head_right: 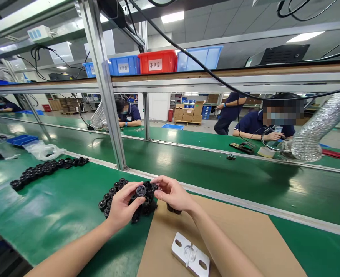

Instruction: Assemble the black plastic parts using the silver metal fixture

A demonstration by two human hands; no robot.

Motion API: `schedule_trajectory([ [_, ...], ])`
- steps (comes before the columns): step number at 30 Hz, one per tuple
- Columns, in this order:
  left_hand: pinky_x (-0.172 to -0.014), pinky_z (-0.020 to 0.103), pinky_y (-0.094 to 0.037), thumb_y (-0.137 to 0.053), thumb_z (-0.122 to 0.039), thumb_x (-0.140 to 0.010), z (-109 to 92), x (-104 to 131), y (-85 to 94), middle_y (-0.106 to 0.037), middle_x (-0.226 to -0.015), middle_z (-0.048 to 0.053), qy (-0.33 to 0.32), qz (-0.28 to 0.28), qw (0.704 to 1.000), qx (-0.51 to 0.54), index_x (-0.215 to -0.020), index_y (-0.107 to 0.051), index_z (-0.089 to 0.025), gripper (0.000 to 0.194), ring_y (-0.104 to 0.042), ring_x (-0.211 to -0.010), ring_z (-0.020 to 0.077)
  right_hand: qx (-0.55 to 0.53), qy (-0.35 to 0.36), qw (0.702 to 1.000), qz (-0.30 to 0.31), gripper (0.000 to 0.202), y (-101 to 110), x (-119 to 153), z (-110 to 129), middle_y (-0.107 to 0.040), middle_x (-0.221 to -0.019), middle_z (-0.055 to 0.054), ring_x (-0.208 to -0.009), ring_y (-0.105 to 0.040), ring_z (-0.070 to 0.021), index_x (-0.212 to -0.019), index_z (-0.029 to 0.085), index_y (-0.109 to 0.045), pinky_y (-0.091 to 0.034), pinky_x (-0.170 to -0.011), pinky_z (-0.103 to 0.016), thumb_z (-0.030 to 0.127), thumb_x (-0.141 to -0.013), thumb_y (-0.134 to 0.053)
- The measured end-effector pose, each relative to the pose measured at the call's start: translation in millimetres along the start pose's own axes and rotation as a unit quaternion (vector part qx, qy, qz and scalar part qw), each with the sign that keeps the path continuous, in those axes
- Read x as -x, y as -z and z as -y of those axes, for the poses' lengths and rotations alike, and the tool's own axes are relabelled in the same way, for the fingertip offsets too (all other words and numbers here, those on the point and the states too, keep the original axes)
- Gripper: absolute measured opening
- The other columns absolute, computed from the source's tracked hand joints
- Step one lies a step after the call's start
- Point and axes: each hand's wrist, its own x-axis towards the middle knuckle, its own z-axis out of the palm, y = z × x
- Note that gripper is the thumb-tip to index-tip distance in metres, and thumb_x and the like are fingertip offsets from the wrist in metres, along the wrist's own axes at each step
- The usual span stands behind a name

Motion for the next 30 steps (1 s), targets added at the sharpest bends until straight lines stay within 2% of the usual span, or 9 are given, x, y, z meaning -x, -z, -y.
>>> schedule_trajectory([
  [7, -0.101, 0.039, -0.055, -0.072, -0.023, -0.097, 4, 0, -1.6, -0.068, -0.125, 0.008, -0.012, -0.004, 1.000, -0.006, -0.134, -0.069, -0.029, 0.038, -0.065, -0.116, 0.0255, 0.094, 0.004, 0.995, -0.026, 0.031, -9, 3, 14, -0.067, -0.109, -0.006, -0.087, -0.058, -0.0153, -0.121, 0.022, -0.066, -0.048, -0.078, -0.028, 0.037, -0.095, -0.073],
  [14, -0.103, 0.037, -0.054, -0.070, -0.021, -0.098, 2, -1, -1.8, -0.068, -0.126, 0.006, -0.023, 0.006, 0.999, -0.028, -0.137, -0.067, -0.031, 0.041, -0.065, -0.116, 0.0235, 0.182, 0.021, 0.982, -0.051, 0.027, -16, 3, 22, -0.071, -0.112, -0.005, -0.090, -0.063, -0.0173, -0.121, 0.023, -0.067, -0.053, -0.085, -0.032, 0.029, -0.094, -0.071],
  [21, -0.105, 0.037, -0.053, -0.066, -0.020, -0.100, 3, 1, -3.3, -0.067, -0.129, 0.006, -0.024, 0.012, 0.999, -0.020, -0.142, -0.064, -0.032, 0.043, -0.065, -0.118, 0.0235, 0.279, 0.059, 0.957, -0.063, 0.024, -28, 3, 31, -0.072, -0.105, -0.002, -0.087, -0.063, -0.0161, -0.117, 0.025, -0.068, -0.052, -0.081, -0.030, 0.020, -0.094, -0.067],
  [30, -0.104, 0.039, -0.055, -0.071, -0.022, -0.097, 7, 3, -3.6, -0.068, -0.127, 0.006, 0.001, -0.013, 1.000, 0.007, -0.136, -0.069, -0.032, 0.040, -0.066, -0.117, 0.0248, 0.313, 0.074, 0.944, -0.075, 0.028, -30, 4, 32, -0.074, -0.108, -0.001, -0.088, -0.064, -0.0162, -0.119, 0.025, -0.067, -0.052, -0.081, -0.029, 0.017, -0.093, -0.068],
])
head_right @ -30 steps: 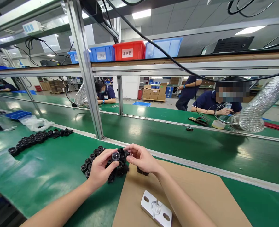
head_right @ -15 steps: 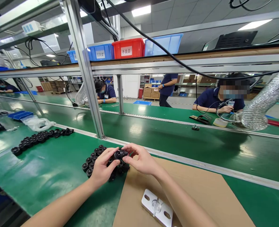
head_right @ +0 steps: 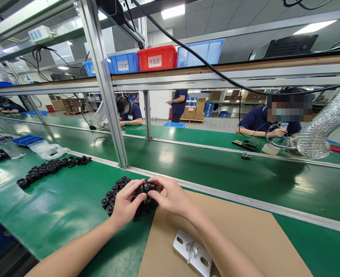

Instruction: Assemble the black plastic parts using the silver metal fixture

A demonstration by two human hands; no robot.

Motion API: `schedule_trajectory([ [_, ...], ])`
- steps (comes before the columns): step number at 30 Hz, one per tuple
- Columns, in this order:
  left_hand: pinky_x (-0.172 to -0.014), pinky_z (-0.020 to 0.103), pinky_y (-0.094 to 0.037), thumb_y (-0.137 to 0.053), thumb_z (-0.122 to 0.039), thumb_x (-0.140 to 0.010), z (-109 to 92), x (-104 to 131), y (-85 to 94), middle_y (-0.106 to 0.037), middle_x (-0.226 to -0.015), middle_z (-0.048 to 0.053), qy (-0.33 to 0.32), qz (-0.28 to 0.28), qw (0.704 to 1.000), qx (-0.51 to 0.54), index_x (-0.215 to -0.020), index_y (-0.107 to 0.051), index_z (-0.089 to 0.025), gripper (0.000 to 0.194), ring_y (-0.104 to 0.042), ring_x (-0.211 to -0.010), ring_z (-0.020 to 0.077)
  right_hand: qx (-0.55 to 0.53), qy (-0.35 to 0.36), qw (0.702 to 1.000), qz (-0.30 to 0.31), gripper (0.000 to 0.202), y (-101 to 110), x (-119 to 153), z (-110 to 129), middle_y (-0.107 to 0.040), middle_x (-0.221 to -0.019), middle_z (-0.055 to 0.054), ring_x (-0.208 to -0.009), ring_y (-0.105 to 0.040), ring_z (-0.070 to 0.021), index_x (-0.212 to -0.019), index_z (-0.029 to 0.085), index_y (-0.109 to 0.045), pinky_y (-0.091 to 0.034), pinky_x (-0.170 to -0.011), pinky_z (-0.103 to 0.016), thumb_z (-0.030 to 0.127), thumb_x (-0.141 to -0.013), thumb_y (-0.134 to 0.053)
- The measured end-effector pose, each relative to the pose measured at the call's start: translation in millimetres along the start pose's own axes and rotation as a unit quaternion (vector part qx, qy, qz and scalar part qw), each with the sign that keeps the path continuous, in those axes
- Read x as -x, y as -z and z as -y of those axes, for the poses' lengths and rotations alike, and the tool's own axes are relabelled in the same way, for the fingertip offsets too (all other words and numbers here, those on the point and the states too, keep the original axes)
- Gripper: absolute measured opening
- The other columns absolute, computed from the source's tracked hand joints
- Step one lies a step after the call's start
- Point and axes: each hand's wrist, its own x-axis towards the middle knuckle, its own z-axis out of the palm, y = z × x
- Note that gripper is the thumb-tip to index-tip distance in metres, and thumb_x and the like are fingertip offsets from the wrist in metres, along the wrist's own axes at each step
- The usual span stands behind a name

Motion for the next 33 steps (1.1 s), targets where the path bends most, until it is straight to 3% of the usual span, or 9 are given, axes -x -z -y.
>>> schedule_trajectory([
  [11, -0.105, 0.041, -0.056, -0.074, -0.021, -0.094, 2, -2, 0.0, -0.072, -0.126, 0.007, 0.016, 0.008, 1.000, -0.010, -0.132, -0.072, -0.030, 0.039, -0.068, -0.117, 0.0259, 0.108, 0.066, 0.992, 0.026, 0.030, 3, 0, -7, -0.073, -0.116, -0.007, -0.099, -0.067, -0.0234, -0.125, 0.026, -0.065, -0.053, -0.086, -0.037, 0.017, -0.097, -0.063],
  [17, -0.096, 0.037, -0.058, -0.076, -0.016, -0.089, 2, -3, 1.7, -0.075, -0.119, 0.006, 0.044, 0.018, 0.999, -0.013, -0.126, -0.075, -0.029, 0.039, -0.071, -0.109, 0.0245, 0.174, 0.159, 0.971, 0.043, 0.030, 4, -1, -15, -0.072, -0.123, -0.010, -0.109, -0.065, -0.0266, -0.127, 0.025, -0.064, -0.052, -0.089, -0.040, 0.014, -0.101, -0.052],
  [19, -0.094, 0.037, -0.058, -0.076, -0.016, -0.089, 0, -3, 1.5, -0.076, -0.116, 0.006, 0.042, 0.021, 0.999, -0.016, -0.124, -0.076, -0.028, 0.038, -0.071, -0.107, 0.0247, 0.178, 0.141, 0.973, 0.049, 0.026, 4, -1, -11, -0.073, -0.118, -0.010, -0.104, -0.066, -0.0263, -0.123, 0.023, -0.065, -0.052, -0.085, -0.038, 0.016, -0.100, -0.056],
  [24, -0.094, 0.039, -0.058, -0.078, -0.017, -0.088, -1, -2, -1.5, -0.077, -0.113, 0.007, 0.018, 0.029, 0.999, -0.017, -0.121, -0.077, -0.026, 0.034, -0.071, -0.105, 0.0250, 0.137, -0.012, 0.990, 0.042, 0.011, 4, 1, 2, -0.074, -0.092, -0.003, -0.080, -0.065, -0.0203, -0.105, 0.023, -0.069, -0.046, -0.070, -0.031, 0.031, -0.097, -0.067],
  [28, -0.092, 0.039, -0.058, -0.080, -0.020, -0.089, -1, -3, -1.6, -0.076, -0.111, 0.008, -0.004, 0.002, 0.999, -0.042, -0.119, -0.077, -0.025, 0.031, -0.071, -0.102, 0.0251, 0.107, 0.003, 0.994, 0.035, 0.019, 2, 1, 0, -0.074, -0.101, -0.005, -0.087, -0.065, -0.0209, -0.112, 0.023, -0.068, -0.049, -0.076, -0.032, 0.032, -0.096, -0.069],
  [33, -0.088, 0.038, -0.059, -0.079, -0.018, -0.088, -5, -4, 1.1, -0.077, -0.107, 0.007, -0.019, -0.013, 0.997, -0.069, -0.118, -0.078, -0.025, 0.032, -0.071, -0.097, 0.0243, 0.101, 0.069, 0.992, 0.038, 0.027, -1, -1, -6, -0.074, -0.118, -0.007, -0.103, -0.067, -0.0251, -0.122, 0.024, -0.067, -0.050, -0.088, -0.037, 0.018, -0.097, -0.061],
])
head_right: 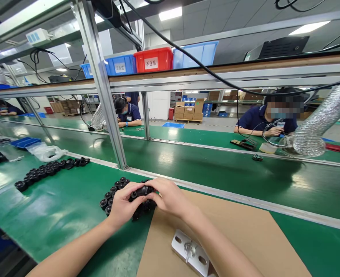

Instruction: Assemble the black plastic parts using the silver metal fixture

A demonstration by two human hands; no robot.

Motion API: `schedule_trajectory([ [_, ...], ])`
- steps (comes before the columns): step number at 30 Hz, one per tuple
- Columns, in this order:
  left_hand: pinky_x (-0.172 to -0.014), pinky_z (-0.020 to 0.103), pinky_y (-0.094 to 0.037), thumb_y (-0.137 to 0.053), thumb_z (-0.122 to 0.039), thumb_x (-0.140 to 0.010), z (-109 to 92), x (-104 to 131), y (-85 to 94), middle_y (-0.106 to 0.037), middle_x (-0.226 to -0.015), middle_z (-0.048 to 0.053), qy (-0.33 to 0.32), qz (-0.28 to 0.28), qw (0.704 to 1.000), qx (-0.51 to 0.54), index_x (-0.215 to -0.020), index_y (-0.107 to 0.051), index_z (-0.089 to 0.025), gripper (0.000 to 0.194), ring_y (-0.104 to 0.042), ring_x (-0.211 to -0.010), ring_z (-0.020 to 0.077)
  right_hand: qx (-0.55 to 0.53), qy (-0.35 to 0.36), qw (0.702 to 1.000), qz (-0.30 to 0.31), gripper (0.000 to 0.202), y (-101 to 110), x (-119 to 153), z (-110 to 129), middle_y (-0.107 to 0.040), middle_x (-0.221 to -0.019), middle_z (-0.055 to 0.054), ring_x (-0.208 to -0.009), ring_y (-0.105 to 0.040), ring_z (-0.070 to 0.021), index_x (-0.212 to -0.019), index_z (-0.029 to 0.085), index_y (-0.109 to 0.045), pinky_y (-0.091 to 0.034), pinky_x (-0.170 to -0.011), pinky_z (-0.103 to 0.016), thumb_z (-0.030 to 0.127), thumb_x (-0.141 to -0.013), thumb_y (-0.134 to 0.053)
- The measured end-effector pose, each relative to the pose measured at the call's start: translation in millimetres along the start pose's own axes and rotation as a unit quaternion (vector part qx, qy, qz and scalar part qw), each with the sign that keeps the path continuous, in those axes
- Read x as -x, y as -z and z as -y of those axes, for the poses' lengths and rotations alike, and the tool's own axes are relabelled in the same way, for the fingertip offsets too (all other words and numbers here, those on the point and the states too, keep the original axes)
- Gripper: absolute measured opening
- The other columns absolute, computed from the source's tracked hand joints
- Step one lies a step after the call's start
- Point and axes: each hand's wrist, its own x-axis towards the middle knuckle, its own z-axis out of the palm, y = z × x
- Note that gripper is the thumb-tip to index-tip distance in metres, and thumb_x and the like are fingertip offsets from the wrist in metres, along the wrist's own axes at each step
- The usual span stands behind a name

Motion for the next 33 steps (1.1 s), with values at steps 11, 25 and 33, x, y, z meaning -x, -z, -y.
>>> schedule_trajectory([
  [11, -0.089, 0.038, -0.059, -0.078, -0.018, -0.090, 0, -1, 0.7, -0.078, -0.108, 0.006, -0.034, 0.001, 0.999, -0.008, -0.120, -0.077, -0.027, 0.032, -0.071, -0.099, 0.0239, 0.004, -0.103, 0.995, 0.002, 0.016, -2, 0, 13, -0.074, -0.094, -0.004, -0.075, -0.063, -0.0189, -0.108, 0.023, -0.068, -0.045, -0.067, -0.031, 0.034, -0.097, -0.065],
  [25, -0.079, 0.032, -0.056, -0.080, -0.016, -0.086, -8, 1, -2.5, -0.076, -0.098, 0.004, -0.019, 0.006, 1.000, 0.012, -0.114, -0.077, -0.025, 0.029, -0.070, -0.089, 0.0211, 0.041, -0.017, 0.999, -0.015, 0.019, -5, 0, 4, -0.072, -0.086, -0.007, -0.077, -0.063, -0.0220, -0.102, 0.022, -0.073, -0.047, -0.069, -0.034, 0.031, -0.103, -0.056],
  [33, -0.083, 0.032, -0.056, -0.081, -0.014, -0.084, -8, 2, -2.4, -0.076, -0.101, 0.004, 0.024, -0.005, 1.000, 0.014, -0.113, -0.077, -0.025, 0.032, -0.071, -0.092, 0.0221, -0.019, -0.063, 0.998, 0.021, 0.032, 12, 1, 13, -0.071, -0.109, -0.006, -0.085, -0.062, -0.0199, -0.130, 0.025, -0.062, -0.049, -0.074, -0.032, 0.034, -0.099, -0.063],
])
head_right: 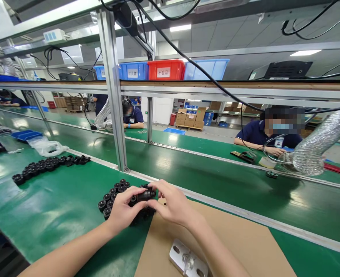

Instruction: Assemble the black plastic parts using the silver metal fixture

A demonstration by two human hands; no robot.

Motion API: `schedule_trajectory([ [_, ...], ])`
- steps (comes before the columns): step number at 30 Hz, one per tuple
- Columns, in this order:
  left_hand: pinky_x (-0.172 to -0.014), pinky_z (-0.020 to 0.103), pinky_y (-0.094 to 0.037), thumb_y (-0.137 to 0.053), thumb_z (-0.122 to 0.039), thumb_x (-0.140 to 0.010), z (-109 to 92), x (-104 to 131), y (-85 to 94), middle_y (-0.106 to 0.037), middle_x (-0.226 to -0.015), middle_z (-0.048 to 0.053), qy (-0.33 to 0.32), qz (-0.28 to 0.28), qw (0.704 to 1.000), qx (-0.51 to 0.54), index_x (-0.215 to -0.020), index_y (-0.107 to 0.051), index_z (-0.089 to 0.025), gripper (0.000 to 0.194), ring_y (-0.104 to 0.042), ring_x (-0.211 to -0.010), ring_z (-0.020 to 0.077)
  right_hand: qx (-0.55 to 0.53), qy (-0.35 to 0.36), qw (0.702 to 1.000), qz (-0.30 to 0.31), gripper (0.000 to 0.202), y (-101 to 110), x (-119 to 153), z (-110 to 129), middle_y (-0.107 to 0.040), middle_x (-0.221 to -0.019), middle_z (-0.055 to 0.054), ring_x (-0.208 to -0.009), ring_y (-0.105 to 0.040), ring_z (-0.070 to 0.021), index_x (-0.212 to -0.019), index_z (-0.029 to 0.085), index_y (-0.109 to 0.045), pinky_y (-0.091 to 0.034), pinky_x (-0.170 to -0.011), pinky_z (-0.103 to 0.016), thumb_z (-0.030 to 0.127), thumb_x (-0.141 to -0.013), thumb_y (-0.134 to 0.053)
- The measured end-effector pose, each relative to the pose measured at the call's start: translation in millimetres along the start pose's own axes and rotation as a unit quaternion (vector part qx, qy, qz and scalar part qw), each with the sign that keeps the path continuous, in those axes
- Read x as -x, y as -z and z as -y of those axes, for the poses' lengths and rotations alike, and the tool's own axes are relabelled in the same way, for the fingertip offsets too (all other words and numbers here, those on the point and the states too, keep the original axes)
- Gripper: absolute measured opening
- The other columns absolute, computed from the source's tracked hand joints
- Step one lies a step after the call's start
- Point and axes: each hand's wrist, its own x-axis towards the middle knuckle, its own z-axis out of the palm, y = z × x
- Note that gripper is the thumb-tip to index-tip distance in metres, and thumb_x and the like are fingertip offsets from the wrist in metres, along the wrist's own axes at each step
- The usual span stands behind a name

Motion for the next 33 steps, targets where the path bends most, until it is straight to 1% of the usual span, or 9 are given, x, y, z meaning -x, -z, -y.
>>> schedule_trajectory([
  [2, -0.084, 0.033, -0.055, -0.080, -0.015, -0.084, 1, -1, 1.5, -0.076, -0.101, 0.004, 0.000, 0.011, 1.000, 0.001, -0.114, -0.077, -0.025, 0.032, -0.071, -0.092, 0.0221, 0.025, 0.038, 0.999, 0.023, 0.032, 1, 2, -2, -0.069, -0.119, -0.008, -0.096, -0.062, -0.0222, -0.130, 0.027, -0.061, -0.048, -0.081, -0.033, 0.027, -0.098, -0.061],
  [5, -0.085, 0.033, -0.055, -0.080, -0.014, -0.084, 0, -1, 1.4, -0.076, -0.101, 0.004, -0.018, 0.030, 0.999, 0.002, -0.115, -0.077, -0.026, 0.033, -0.070, -0.093, 0.0219, 0.084, -0.014, 0.996, 0.025, 0.017, -6, 1, -3, -0.072, -0.101, -0.007, -0.084, -0.062, -0.0213, -0.110, 0.022, -0.065, -0.043, -0.073, -0.033, 0.029, -0.104, -0.050],
  [10, -0.084, 0.033, -0.056, -0.081, -0.017, -0.083, 1, -1, -0.5, -0.077, -0.100, 0.004, 0.016, 0.036, 0.999, 0.006, -0.112, -0.078, -0.024, 0.030, -0.071, -0.091, 0.0220, 0.127, -0.093, 0.987, 0.032, 0.054, -9, -1, -2, -0.059, -0.064, -0.003, -0.060, -0.051, -0.0181, -0.072, 0.020, -0.057, -0.032, -0.061, -0.033, 0.041, -0.112, -0.027],
  [15, -0.094, 0.035, -0.060, -0.079, -0.025, -0.086, 6, -1, -0.2, -0.079, -0.112, 0.005, 0.108, 0.011, 0.992, 0.070, -0.117, -0.075, -0.023, 0.032, -0.075, -0.103, 0.0249, 0.023, 0.024, 0.999, -0.002, 0.031, 0, 1, -11, -0.070, -0.108, -0.007, -0.089, -0.063, -0.0205, -0.131, 0.025, -0.060, -0.046, -0.076, -0.032, 0.025, -0.106, -0.042],
  [19, -0.098, 0.035, -0.062, -0.078, -0.021, -0.086, 9, 2, -2.7, -0.079, -0.118, 0.006, 0.102, 0.019, 0.990, 0.092, -0.121, -0.073, -0.023, 0.035, -0.075, -0.109, 0.0251, 0.039, 0.116, 0.992, 0.009, 0.041, -3, 1, -21, -0.068, -0.121, -0.010, -0.103, -0.063, -0.0235, -0.132, 0.025, -0.061, -0.049, -0.083, -0.034, 0.011, -0.096, -0.049],
  [26, -0.093, 0.034, -0.061, -0.077, -0.008, -0.089, 19, 1, -0.6, -0.078, -0.113, 0.004, -0.140, -0.013, 0.987, -0.082, -0.130, -0.071, -0.029, 0.047, -0.073, -0.102, 0.0221, -0.080, -0.084, 0.993, -0.013, 0.010, -20, -3, -10, -0.070, -0.085, -0.002, -0.070, -0.060, -0.0161, -0.101, 0.020, -0.064, -0.042, -0.062, -0.028, 0.028, -0.095, -0.063],
  [28, -0.093, 0.035, -0.061, -0.076, -0.008, -0.090, 19, -1, 1.2, -0.078, -0.114, 0.004, -0.192, -0.022, 0.974, -0.114, -0.134, -0.069, -0.030, 0.050, -0.073, -0.102, 0.0220, -0.127, -0.155, 0.980, -0.015, 0.030, -26, -6, -8, -0.068, -0.075, -0.003, -0.063, -0.058, -0.0157, -0.085, 0.019, -0.060, -0.041, -0.058, -0.028, 0.044, -0.101, -0.057],
  [31, -0.094, 0.035, -0.061, -0.079, -0.009, -0.089, 18, -2, 2.8, -0.078, -0.115, 0.004, -0.184, -0.032, 0.974, -0.130, -0.136, -0.067, -0.031, 0.053, -0.074, -0.102, 0.0225, -0.158, -0.221, 0.962, 0.009, 0.057, -30, -7, -8, -0.065, -0.065, -0.004, -0.057, -0.057, -0.0159, -0.077, 0.019, -0.057, -0.042, -0.058, -0.030, 0.062, -0.106, -0.035],
  [33, -0.094, 0.035, -0.061, -0.082, -0.012, -0.087, 18, -1, 3.3, -0.078, -0.116, 0.004, -0.151, -0.038, 0.980, -0.121, -0.134, -0.068, -0.030, 0.052, -0.074, -0.102, 0.0229, -0.136, -0.196, 0.971, -0.015, 0.050, -26, -6, -7, -0.069, -0.079, -0.004, -0.064, -0.060, -0.0164, -0.098, 0.019, -0.064, -0.045, -0.062, -0.030, 0.061, -0.106, -0.039],
])
